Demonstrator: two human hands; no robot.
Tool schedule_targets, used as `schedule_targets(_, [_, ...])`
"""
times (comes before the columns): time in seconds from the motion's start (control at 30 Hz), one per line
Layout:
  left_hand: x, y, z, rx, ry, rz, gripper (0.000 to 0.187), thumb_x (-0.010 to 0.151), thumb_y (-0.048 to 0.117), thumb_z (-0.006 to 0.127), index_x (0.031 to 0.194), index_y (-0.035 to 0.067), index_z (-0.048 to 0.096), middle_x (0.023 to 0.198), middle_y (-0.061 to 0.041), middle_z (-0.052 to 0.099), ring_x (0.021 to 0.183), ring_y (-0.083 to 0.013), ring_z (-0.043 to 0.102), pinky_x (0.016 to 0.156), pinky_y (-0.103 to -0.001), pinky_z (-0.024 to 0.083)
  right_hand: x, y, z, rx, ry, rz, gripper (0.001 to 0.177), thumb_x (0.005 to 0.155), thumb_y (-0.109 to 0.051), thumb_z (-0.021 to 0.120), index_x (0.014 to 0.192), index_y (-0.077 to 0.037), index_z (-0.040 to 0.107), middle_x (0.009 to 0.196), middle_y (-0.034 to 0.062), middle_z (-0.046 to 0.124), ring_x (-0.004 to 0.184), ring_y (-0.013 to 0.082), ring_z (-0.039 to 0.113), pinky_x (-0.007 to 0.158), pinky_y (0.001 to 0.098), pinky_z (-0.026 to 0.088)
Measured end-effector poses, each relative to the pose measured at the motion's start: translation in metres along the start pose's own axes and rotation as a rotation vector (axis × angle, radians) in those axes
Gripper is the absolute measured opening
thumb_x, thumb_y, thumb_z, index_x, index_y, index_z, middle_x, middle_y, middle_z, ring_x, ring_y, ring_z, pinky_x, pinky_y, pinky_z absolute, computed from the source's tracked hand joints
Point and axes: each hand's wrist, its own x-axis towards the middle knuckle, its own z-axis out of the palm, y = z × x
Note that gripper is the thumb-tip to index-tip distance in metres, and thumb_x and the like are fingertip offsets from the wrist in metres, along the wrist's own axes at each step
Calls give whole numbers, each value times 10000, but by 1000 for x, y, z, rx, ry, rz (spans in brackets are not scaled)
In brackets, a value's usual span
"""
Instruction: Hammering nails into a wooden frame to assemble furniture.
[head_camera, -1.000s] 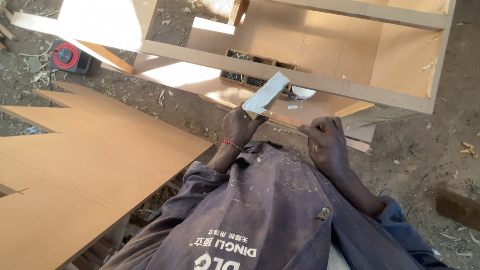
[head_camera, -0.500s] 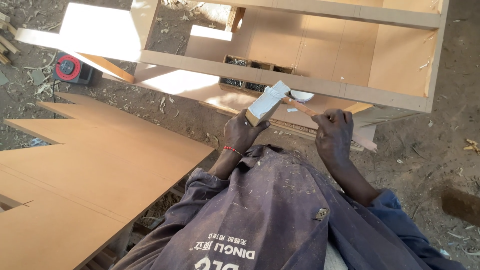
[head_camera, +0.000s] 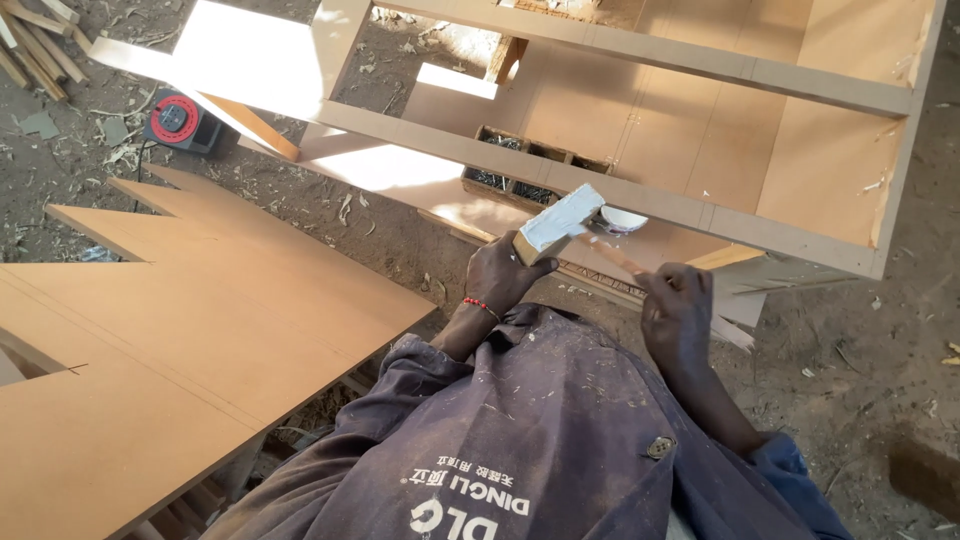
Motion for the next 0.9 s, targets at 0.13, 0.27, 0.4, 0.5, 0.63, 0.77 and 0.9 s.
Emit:
schedule_targets(0.13, [-2, -1, 5, 35, -30, 13, 639, 695, 595, 824, 1109, 122, 710, 962, -203, 755, 978, -449, 731, 834, -552, 586, 5, -8, -10, -39, 41, 42, 235, 981, 10, 603, 1042, -146, 768, 950, 46, 515, 895, 308, 547, 919, 395, 442])
schedule_targets(0.27, [0, -4, 9, 48, -63, 32, 675, 697, 637, 801, 1132, 131, 702, 953, -199, 757, 978, -445, 734, 841, -554, 584, -7, 18, 3, -61, 27, 96, 259, 963, 18, 590, 1022, -157, 771, 958, 31, 512, 926, 281, 544, 950, 408, 424])
schedule_targets(0.4, [0, -5, 8, 55, -84, 22, 665, 692, 622, 802, 1143, 144, 700, 976, -196, 763, 992, -452, 729, 862, -557, 580, 5, 5, -7, -54, 65, 139, 250, 1014, 28, 582, 1078, -130, 765, 964, 43, 476, 922, 320, 509, 907, 419, 450])
schedule_targets(0.5, [-2, -9, 7, 79, -101, 47, 650, 702, 614, 804, 1129, 136, 700, 948, -190, 764, 994, -440, 730, 852, -561, 578, 7, -5, -13, 29, 47, 158, 246, 1104, 13, 502, 1116, -33, 743, 954, 105, 465, 894, 381, 481, 937, 445, 420])
schedule_targets(0.63, [-4, -13, 6, 97, -65, 55, 649, 677, 639, 825, 1069, 137, 700, 911, -188, 757, 957, -442, 732, 824, -543, 586, 17, -15, -21, 88, 23, 204, 256, 1102, -40, 461, 1102, -72, 715, 987, 110, 451, 898, 354, 433, 917, 397, 403])
schedule_targets(0.77, [-4, -14, 1, 68, -57, 80, 632, 664, 637, 847, 1028, 144, 690, 880, -165, 749, 926, -437, 735, 775, -536, 587, 24, -16, -20, 64, 24, 227, 240, 1056, 63, 508, 1057, -71, 706, 935, 97, 470, 891, 398, 467, 799, 463, 503])
schedule_targets(0.9, [-8, -13, -4, 58, -55, 75, 622, 670, 606, 863, 1036, 131, 700, 899, -191, 742, 940, -449, 726, 779, -554, 581, 14, -5, -13, 20, -5, 219, 221, 1008, 54, 587, 1050, -113, 727, 954, 70, 481, 927, 348, 481, 819, 480, 501])
